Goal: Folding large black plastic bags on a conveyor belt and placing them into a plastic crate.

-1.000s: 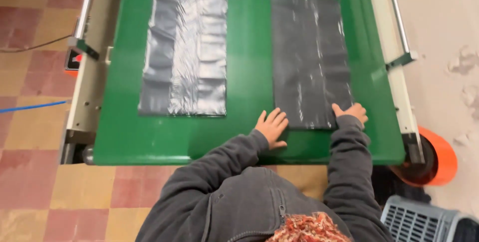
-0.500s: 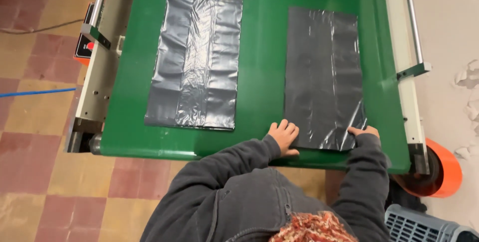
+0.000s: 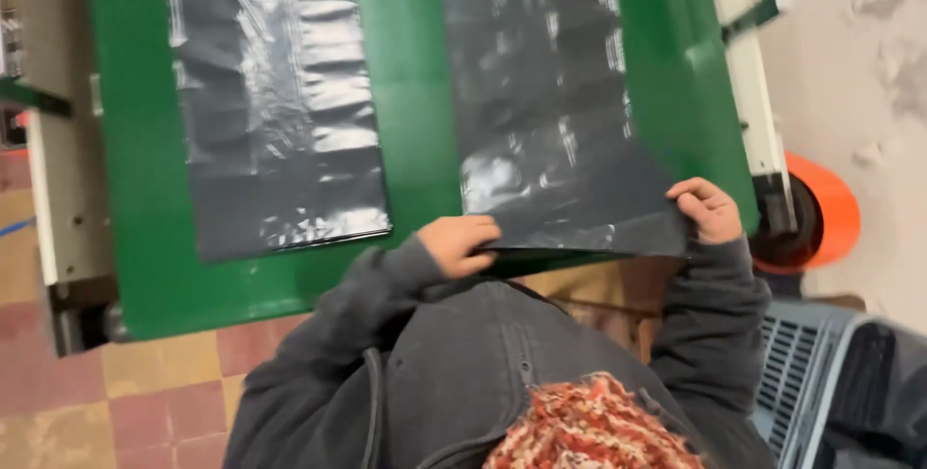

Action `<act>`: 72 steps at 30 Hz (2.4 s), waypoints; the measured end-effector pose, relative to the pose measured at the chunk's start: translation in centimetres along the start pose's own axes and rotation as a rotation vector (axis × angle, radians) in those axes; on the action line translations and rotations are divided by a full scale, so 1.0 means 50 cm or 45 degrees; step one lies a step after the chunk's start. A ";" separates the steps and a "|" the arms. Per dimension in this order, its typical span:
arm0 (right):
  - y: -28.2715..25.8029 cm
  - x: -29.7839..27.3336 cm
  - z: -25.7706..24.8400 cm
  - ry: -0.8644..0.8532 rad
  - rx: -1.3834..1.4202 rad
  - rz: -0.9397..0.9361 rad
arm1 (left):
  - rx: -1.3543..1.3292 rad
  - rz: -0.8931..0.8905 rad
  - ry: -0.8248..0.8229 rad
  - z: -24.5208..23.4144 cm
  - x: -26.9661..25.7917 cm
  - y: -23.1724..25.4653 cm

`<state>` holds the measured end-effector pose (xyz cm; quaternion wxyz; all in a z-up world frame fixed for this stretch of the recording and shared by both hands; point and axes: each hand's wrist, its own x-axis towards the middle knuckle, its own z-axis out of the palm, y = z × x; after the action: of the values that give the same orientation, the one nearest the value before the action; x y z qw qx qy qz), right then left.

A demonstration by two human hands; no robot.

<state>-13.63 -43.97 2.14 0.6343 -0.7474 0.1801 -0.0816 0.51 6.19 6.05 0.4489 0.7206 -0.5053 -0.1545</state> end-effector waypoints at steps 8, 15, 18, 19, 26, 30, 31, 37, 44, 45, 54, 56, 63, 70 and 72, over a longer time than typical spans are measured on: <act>-0.051 0.208 0.112 -0.597 0.361 -0.029 | -0.272 -0.451 0.374 -0.124 0.119 -0.198; -0.072 0.462 0.266 -0.325 -0.052 0.566 | -0.095 -0.642 0.928 -0.081 0.255 -0.480; -0.071 0.531 0.298 -0.123 -0.643 0.180 | 0.127 -0.769 0.943 -0.085 0.278 -0.482; -0.068 0.552 0.305 -0.035 -0.945 -0.208 | 0.158 -0.849 0.902 -0.084 0.282 -0.476; -0.075 0.652 0.382 -0.436 -1.527 -0.298 | 0.265 -0.924 0.846 -0.114 0.273 -0.323; -0.065 0.628 0.381 -0.513 -1.665 -0.319 | 0.308 -0.557 0.898 -0.041 0.231 -0.282; -0.062 0.614 0.380 -0.486 -1.632 -0.424 | -0.161 -0.667 0.709 -0.007 0.217 -0.294; -0.222 0.297 0.361 -0.121 -1.063 -1.064 | -2.085 -0.770 0.625 0.020 0.161 -0.328; -0.083 0.073 0.301 -0.027 -1.101 -0.995 | -2.093 -0.358 0.689 0.142 0.029 -0.414; -0.063 0.062 0.299 -0.020 -1.142 -0.998 | -1.700 -0.545 0.877 0.152 0.019 -0.408; -0.110 -0.005 0.391 -0.169 -1.411 -0.911 | 0.929 -0.121 0.352 0.069 0.013 -0.109; -0.118 -0.032 0.445 -0.326 -1.283 -0.930 | 1.044 -0.076 0.142 0.100 0.018 -0.135; 0.044 -0.110 0.437 -0.397 -0.692 -0.800 | 0.024 0.309 -0.332 0.123 0.206 -0.244; 0.282 -0.004 0.309 0.065 0.755 0.403 | -0.130 -0.654 -0.095 0.110 0.280 -0.262; 0.199 0.011 0.307 0.059 0.714 0.557 | 0.013 -0.651 0.074 0.159 0.276 -0.263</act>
<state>-9.39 -31.40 -10.46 0.8130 -0.4857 0.3209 -0.0069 8.99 -8.53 -5.69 0.4058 0.8314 -0.2945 -0.2396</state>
